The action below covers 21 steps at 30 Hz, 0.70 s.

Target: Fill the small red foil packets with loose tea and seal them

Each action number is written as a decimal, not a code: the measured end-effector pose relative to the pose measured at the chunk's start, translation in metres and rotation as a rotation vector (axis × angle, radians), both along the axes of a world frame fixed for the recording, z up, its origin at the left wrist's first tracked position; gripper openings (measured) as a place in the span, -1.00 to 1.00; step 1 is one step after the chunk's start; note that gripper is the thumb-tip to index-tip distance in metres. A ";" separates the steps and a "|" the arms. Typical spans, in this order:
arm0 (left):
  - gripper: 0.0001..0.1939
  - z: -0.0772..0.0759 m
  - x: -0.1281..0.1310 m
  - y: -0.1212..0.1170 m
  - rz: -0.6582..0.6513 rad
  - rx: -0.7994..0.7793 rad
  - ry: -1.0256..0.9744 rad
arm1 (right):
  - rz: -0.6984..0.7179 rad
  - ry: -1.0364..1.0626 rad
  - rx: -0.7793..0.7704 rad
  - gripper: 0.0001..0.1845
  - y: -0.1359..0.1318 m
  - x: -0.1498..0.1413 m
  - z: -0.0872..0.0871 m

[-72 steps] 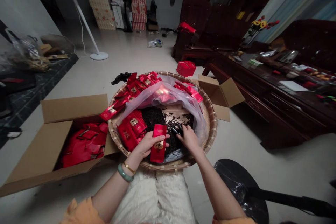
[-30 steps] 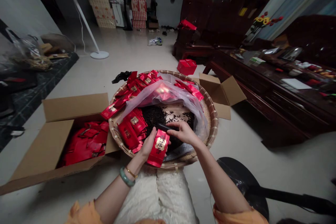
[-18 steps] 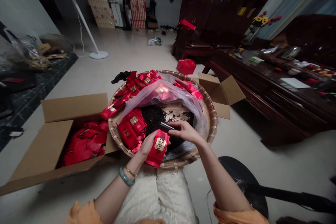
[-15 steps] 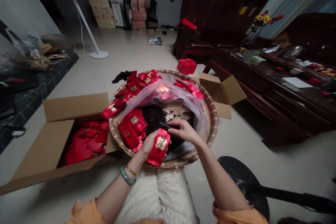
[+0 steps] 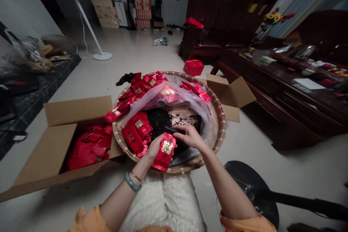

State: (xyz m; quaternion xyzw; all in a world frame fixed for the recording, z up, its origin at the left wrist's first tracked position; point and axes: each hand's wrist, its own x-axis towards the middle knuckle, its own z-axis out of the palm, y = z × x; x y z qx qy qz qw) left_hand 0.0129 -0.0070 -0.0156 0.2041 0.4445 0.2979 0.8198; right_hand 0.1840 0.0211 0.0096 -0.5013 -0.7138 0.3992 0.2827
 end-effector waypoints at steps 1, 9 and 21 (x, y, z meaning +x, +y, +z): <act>-0.46 0.000 0.000 0.000 -0.003 -0.002 -0.006 | -0.001 0.000 0.000 -0.71 0.000 0.000 0.000; -0.47 -0.006 -0.003 0.000 -0.006 0.000 -0.048 | -0.006 0.014 -0.002 -0.71 0.000 0.000 -0.003; -0.46 -0.004 -0.002 0.000 -0.003 -0.022 -0.016 | -0.042 0.023 -0.014 -0.69 -0.001 -0.002 -0.005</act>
